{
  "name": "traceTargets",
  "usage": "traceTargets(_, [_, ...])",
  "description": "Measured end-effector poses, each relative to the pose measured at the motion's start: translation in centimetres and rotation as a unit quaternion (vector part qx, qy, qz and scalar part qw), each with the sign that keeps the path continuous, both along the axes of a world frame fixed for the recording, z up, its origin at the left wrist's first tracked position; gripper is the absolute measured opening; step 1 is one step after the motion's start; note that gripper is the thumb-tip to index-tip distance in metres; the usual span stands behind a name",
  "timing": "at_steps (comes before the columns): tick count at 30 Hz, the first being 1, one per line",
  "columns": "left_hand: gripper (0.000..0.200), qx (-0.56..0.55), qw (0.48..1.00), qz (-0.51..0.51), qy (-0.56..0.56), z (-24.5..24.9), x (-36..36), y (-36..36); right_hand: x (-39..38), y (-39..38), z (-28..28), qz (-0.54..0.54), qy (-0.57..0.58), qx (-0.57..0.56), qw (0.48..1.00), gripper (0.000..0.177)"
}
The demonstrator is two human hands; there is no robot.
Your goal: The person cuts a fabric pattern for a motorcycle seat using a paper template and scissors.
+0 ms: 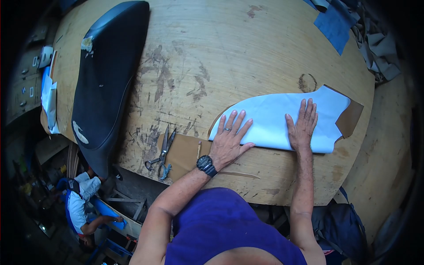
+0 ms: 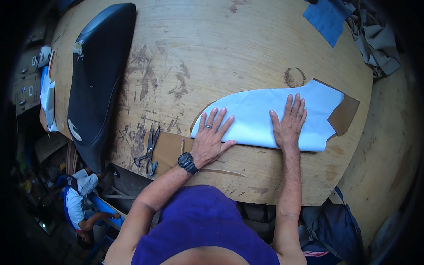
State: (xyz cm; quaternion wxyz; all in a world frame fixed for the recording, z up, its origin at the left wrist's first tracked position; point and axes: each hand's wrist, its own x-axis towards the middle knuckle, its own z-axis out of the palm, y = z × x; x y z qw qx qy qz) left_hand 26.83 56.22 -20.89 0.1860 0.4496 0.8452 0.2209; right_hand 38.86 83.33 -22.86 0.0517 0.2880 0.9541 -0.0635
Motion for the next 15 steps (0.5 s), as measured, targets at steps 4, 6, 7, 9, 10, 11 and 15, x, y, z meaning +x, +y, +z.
traceTargets(4, [0.076, -0.013, 1.0, 0.002, 0.007, 0.4, 0.1, 0.2, -0.4, 0.0, 0.4, -0.02, 0.005, -0.016, 1.0, 0.089])
traceTargets(6, [0.075, -0.037, 0.999, -0.009, -0.003, 1.0, 0.0, 0.4, -0.2, 0.0, -0.2, -0.02, 0.035, -0.021, 0.999, 0.091])
traceTargets(7, [0.073, -0.038, 0.999, -0.007, -0.005, 1.4, 0.1, 0.6, 0.1, 0.1, -0.5, -0.023, 0.065, -0.037, 0.997, 0.092])
traceTargets(9, [0.062, -0.036, 0.999, 0.003, 0.0, 2.7, 0.2, 1.9, 0.1, 0.1, 0.4, -0.028, 0.04, -0.037, 0.998, 0.09])
traceTargets(10, [0.055, -0.017, 1.0, -0.01, 0.009, 3.7, 0.0, 3.0, 0.1, 0.1, 0.9, -0.037, 0.035, -0.056, 0.997, 0.088])
traceTargets(11, [0.048, -0.007, 1.0, -0.014, 0.022, 4.4, -0.3, 3.7, 0.3, 0.0, 1.1, -0.037, 0.05, -0.059, 0.996, 0.087])
traceTargets(15, [0.039, 0.112, 0.99, -0.088, 0.007, 2.6, -1.3, 7.8, 0.6, -0.1, 1.4, -0.034, 0.083, -0.051, 0.995, 0.087])
